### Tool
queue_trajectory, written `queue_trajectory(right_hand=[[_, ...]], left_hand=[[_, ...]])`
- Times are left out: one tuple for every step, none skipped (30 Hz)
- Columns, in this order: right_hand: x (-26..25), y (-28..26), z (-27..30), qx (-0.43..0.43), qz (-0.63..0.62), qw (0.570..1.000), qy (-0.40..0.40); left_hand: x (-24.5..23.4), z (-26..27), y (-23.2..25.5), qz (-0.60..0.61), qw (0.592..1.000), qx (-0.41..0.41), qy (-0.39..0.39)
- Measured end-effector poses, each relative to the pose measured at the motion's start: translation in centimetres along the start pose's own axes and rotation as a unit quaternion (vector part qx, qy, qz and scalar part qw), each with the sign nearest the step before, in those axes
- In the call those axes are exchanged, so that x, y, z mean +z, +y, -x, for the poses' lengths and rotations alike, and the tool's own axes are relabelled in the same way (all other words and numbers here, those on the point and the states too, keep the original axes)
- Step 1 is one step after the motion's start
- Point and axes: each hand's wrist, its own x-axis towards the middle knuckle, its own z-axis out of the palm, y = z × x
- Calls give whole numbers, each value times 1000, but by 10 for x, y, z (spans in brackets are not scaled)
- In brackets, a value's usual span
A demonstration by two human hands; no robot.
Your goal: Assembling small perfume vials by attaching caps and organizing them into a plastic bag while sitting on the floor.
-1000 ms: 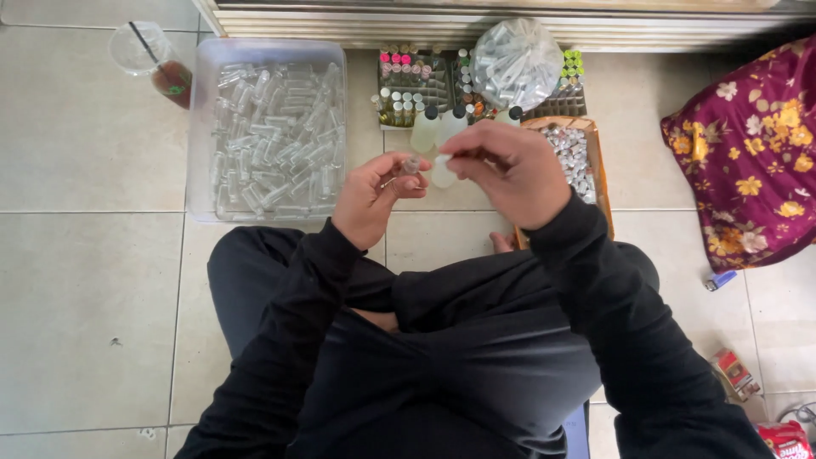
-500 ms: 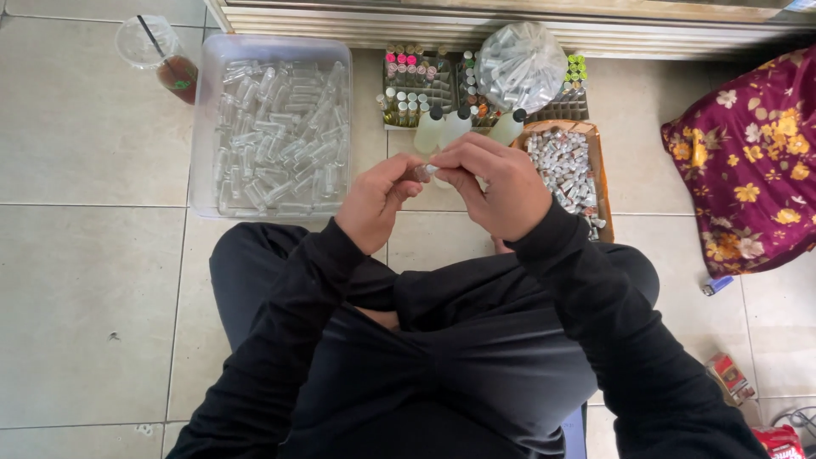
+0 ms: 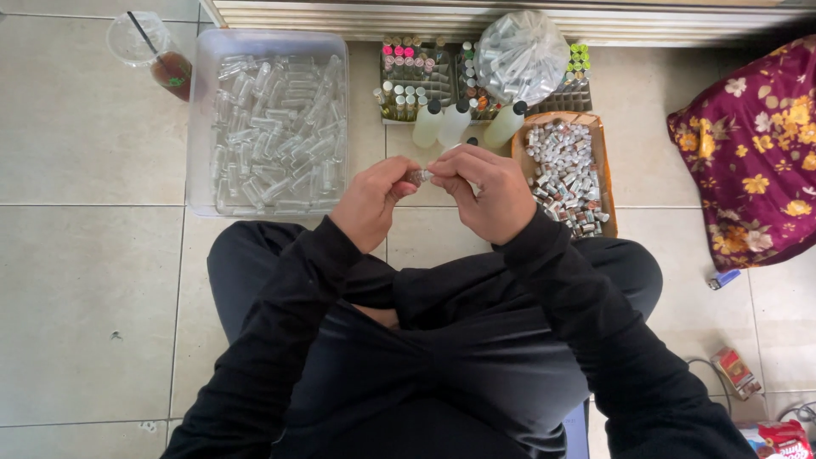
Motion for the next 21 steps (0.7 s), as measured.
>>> queue_trajectory(right_hand=[[0, 0, 1, 1, 0, 1000, 0], [1, 1, 2, 2, -2, 1000, 3], [2, 1, 3, 4, -5, 1000, 5], [2, 1, 3, 4, -5, 1000, 5], [2, 1, 4, 3, -5, 1000, 9], [3, 1, 4, 3, -5, 1000, 12], [3, 1, 4, 2, -5, 1000, 12], [4, 1, 4, 4, -5, 1000, 15], [4, 1, 4, 7, -5, 1000, 19], [3, 0, 3, 7, -4, 1000, 19], [4, -1, 2, 9, -7, 1000, 21], [4, -3, 2, 11, -11, 1000, 24], [5, -1, 2, 10, -11, 1000, 24], [6, 0, 3, 17, -17, 999, 25], [7, 2, 5, 25, -22, 999, 26], [8, 1, 5, 26, -22, 999, 26], [9, 1, 5, 31, -37, 998, 29], [10, 1, 5, 36, -52, 997, 32], [11, 2, 6, 36, -53, 997, 31], [12, 3, 7, 40, -48, 997, 33], [14, 3, 8, 45, -43, 997, 35]], left_hand=[[1, 0, -1, 0, 1000, 0, -1], [1, 1, -2, -7, 1000, 4, -1], [2, 1, -3, -15, 1000, 7, -2], [2, 1, -6, -15, 1000, 7, -2], [3, 2, -8, -20, 1000, 9, 0], [4, 2, -11, -26, 1000, 12, 1], [4, 1, -11, -26, 1000, 12, 2], [4, 1, -12, -28, 999, 15, 3], [4, 1, -12, -30, 999, 17, 4], [4, 0, -14, -29, 999, 17, 4], [4, -1, -16, -33, 999, 19, 3], [4, -1, -18, -37, 999, 21, 2], [3, -1, -18, -38, 999, 20, 2], [3, -1, -18, -38, 999, 21, 4], [3, 0, -18, -37, 999, 21, 5], [2, 1, -18, -37, 999, 21, 4], [1, 1, -18, -37, 999, 19, 1], [0, 1, -18, -38, 999, 17, -2], [1, 2, -19, -39, 999, 16, -1], [2, 2, -19, -49, 999, 17, -2], [2, 3, -20, -60, 998, 18, -2]])
